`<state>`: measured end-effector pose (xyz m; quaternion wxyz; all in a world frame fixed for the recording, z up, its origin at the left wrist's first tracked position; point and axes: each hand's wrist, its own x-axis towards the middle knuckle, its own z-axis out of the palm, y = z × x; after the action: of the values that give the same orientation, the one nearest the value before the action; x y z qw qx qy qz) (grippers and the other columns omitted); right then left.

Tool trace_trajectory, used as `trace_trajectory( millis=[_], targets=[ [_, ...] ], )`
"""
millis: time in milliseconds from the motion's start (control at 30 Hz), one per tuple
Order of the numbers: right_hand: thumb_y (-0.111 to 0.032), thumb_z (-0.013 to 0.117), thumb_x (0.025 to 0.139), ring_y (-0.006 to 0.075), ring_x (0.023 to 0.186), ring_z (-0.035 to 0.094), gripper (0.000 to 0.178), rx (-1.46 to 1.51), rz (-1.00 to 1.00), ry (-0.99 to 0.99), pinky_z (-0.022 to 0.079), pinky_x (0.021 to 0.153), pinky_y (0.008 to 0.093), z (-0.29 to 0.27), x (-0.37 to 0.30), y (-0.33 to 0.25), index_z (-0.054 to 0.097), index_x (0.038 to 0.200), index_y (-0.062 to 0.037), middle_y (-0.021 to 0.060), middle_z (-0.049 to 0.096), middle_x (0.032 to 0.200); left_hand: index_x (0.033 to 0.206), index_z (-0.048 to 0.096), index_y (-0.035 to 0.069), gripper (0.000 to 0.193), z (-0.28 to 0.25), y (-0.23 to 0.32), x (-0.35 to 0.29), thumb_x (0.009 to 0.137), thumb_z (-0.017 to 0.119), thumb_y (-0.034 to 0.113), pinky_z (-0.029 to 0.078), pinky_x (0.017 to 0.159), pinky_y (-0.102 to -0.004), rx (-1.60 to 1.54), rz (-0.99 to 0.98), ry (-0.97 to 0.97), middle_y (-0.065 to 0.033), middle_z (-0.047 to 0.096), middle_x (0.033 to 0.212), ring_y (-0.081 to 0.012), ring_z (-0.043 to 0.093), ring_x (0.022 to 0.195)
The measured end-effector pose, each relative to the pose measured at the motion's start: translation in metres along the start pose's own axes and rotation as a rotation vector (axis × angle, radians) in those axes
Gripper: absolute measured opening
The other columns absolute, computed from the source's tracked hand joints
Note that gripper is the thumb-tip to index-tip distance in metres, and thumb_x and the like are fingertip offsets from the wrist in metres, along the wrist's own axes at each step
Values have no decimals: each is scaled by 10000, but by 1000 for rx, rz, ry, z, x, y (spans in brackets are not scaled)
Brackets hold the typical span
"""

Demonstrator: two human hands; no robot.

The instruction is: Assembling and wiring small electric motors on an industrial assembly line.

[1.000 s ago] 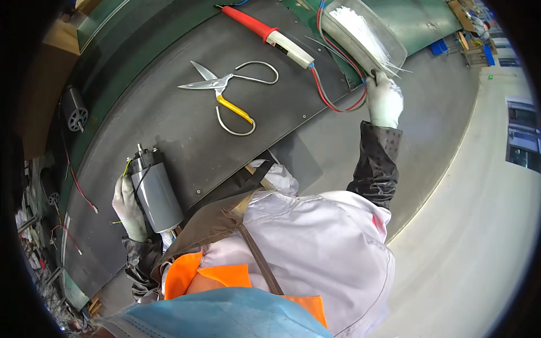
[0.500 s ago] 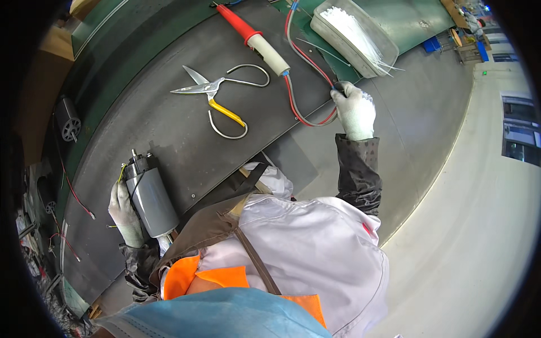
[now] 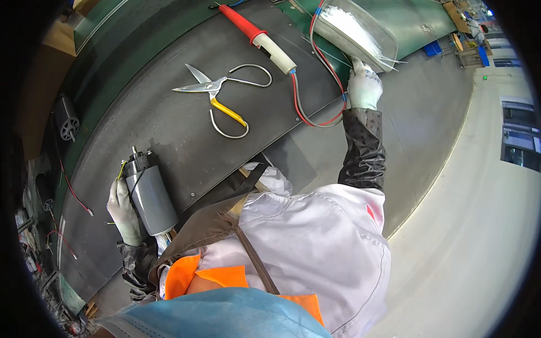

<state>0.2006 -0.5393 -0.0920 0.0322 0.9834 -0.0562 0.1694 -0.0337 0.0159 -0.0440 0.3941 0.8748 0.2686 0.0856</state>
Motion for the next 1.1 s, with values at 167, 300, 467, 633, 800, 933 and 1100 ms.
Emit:
trace_trajectory(
  millis=[167, 300, 467, 633, 800, 933, 1100],
  targets=[
    [-127, 593, 877, 338, 966, 690, 293, -108, -91, -63, 552, 819, 479, 0, 9, -1, 658, 1162, -157, 131, 697, 1003, 1210, 643, -65, 411, -1, 4, 6, 1054, 537, 301, 508, 820, -342, 21, 39, -46, -186, 704, 988, -197, 626, 893],
    [-90, 557, 862, 371, 986, 669, 333, -231, -208, -168, 530, 847, 486, -5, 11, -1, 682, 1166, -147, 166, 680, 983, 1175, 645, -65, 426, -17, -8, 9, 1043, 544, 328, 513, 784, -347, 41, 117, -149, -241, 695, 970, -209, 650, 882],
    [-148, 669, 922, 172, 939, 678, 258, 677, 246, -329, 526, 829, 303, -72, -5, -13, 733, 1137, -21, 93, 735, 1102, 1005, 645, -26, 426, -62, 34, 16, 1038, 562, 391, 454, 667, -320, 58, -300, -510, -65, 568, 767, -133, 519, 727],
    [-73, 637, 901, 125, 807, 659, 284, 1269, -90, -646, 503, 687, 255, -133, -57, -126, 684, 1121, 100, 121, 719, 1025, 964, 687, 38, 486, -66, 54, 48, 1033, 538, 496, 391, 488, -240, -34, -304, -780, 43, 554, 682, -50, 509, 536],
    [-125, 630, 887, 107, 540, 583, 369, 1371, -514, -1731, 461, 508, 222, -154, -84, -249, 669, 1185, 89, 89, 696, 766, 998, 703, 52, 499, -79, 48, 31, 1042, 494, 503, 361, 446, -215, -116, -414, -766, 31, 549, 635, -37, 445, 462],
    [-139, 609, 925, 118, 619, 633, 405, 1381, -445, -1978, 509, 556, 232, -128, -109, -288, 629, 1259, 89, 95, 710, 844, 983, 699, 68, 491, -86, 62, 21, 1026, 520, 523, 358, 428, -223, -165, -506, -772, 27, 518, 571, -47, 451, 441],
    [-157, 606, 975, 173, 839, 699, 414, 1831, 117, -1758, 581, 704, 277, -133, -143, -319, 588, 1320, 71, 154, 717, 1043, 992, 690, 57, 511, -77, 55, 24, 1030, 507, 533, 368, 419, -215, -238, -535, -729, 16, 551, 595, -47, 480, 455]
  ],
)
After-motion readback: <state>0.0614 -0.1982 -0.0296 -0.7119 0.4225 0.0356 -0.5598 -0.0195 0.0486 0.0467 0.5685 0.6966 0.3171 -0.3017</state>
